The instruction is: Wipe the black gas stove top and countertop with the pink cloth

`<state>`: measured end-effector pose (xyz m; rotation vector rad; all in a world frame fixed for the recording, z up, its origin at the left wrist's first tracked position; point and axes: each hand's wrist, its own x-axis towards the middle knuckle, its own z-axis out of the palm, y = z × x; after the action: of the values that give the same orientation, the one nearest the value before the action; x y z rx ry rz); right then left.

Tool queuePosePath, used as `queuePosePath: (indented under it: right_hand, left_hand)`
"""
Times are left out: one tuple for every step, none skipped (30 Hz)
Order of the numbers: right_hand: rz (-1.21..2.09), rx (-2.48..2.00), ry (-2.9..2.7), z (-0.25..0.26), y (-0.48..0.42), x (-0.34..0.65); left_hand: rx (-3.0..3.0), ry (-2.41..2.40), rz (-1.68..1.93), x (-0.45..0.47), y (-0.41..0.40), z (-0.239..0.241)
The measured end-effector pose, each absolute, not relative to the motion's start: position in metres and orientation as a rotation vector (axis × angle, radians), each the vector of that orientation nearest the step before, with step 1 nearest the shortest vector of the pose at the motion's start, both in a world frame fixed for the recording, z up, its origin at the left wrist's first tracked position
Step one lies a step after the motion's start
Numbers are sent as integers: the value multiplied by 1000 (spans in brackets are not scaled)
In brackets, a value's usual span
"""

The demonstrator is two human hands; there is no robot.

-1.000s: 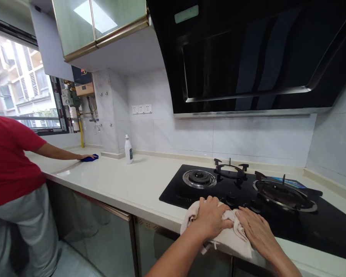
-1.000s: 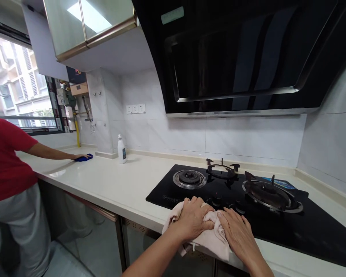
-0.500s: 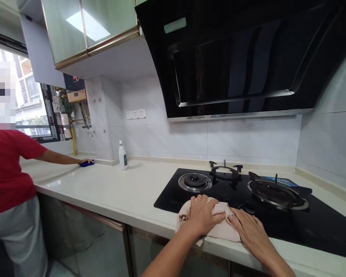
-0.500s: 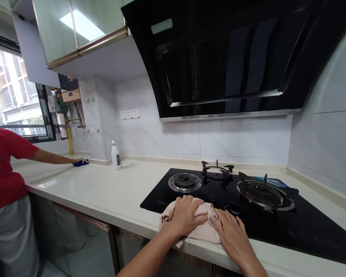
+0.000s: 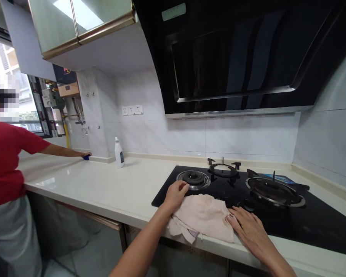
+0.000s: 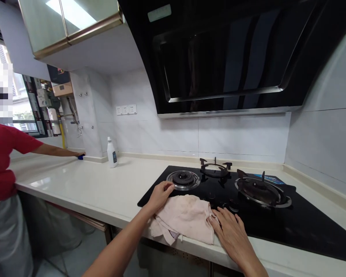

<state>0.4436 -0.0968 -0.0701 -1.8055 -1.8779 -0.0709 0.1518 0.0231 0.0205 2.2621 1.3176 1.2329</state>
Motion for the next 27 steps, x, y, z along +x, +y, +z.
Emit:
queuePosePath:
  right_hand:
    - [-68,-1806,-1877,-71,-96,444]
    - [-63,-1807,-1875,-71,-96,445]
    - [-57,-1807,-1873,-72,-96,445]
    - [-52,-1809,-1872,-72,-95,445]
    - [-50,-1811,-1871,-73,-95,446]
    - [-52,-1811,-1873,-73,-95,446]
    - [-60,-1811,-1877,-74,-94,446]
    - [-69,-1810,-1882,-74,-94,446]
    - [-75,-1810,-1888,-74,-94,446]
    - [-77,-1814,-1889,-75,-94,447]
    - [-73,-1821,-1886,-75,-94,447]
    - [-65,-1826,-1884,-76,-94,447]
    - [-51,-1830,-1879,-77,-94,448]
    - [-37,-1828,-1875,-79,-94,449]
    - [-24,-1820,-1869,-80,-93,450]
    - [-14,-1805,-1864,-81,-93,452]
    - [-7,-1785,-1856,-82,-92,454]
    - [-3,-1763,-1838,-82,-92,455]
    - [-3,-1738,-1811,-80,-92,456]
    - [-16,-1710,-1778,-77,-92,457]
    - [-40,-1679,-1742,-72,-92,456]
    - [-74,-1644,-1717,-66,-92,453]
    - [-116,-1606,-1702,-59,-92,448]
    - [-159,-1566,-1707,-51,-91,441]
    - [-199,-1528,-1731,-43,-89,431]
    - [-231,-1499,-1772,-36,-86,418]
    - [-256,-1479,-1826,-31,-83,404]
  left_hand:
    - [2269,1347,1210,145,29,19]
    - [2277,1371,1187,139,33,17]
    - [2286,1398,1162,134,36,14]
    - [2297,1424,1139,131,38,10]
    - [2311,1445,1121,130,38,7]
    - [2328,1460,1106,129,38,3]
    - [2348,1471,1090,130,37,1]
    - [2369,1482,1074,131,35,-1]
    - [2388,1493,1055,133,33,-2]
    - [2402,1508,1035,134,31,-2]
    - [2412,1527,1016,135,30,-3]
    - [2417,1549,1000,136,28,-2]
    - [2420,1570,984,136,27,-2]
    - [2422,1589,969,136,27,-1]
    - [2424,1606,954,136,26,-1]
    - [2426,1618,939,136,25,0]
    - [2427,1626,925,137,24,1]
    - [2428,1631,912,137,23,1]
    - [2428,1634,904,137,22,2]
    - [2427,1635,899,138,21,3]
    - [2426,1633,898,139,21,4]
    - [2424,1631,900,139,20,4]
    - [2422,1627,902,140,20,4]
    - [2419,1622,905,140,20,4]
    - [2417,1616,906,140,20,4]
    - [2415,1610,904,140,21,4]
    - [2414,1605,902,140,21,3]
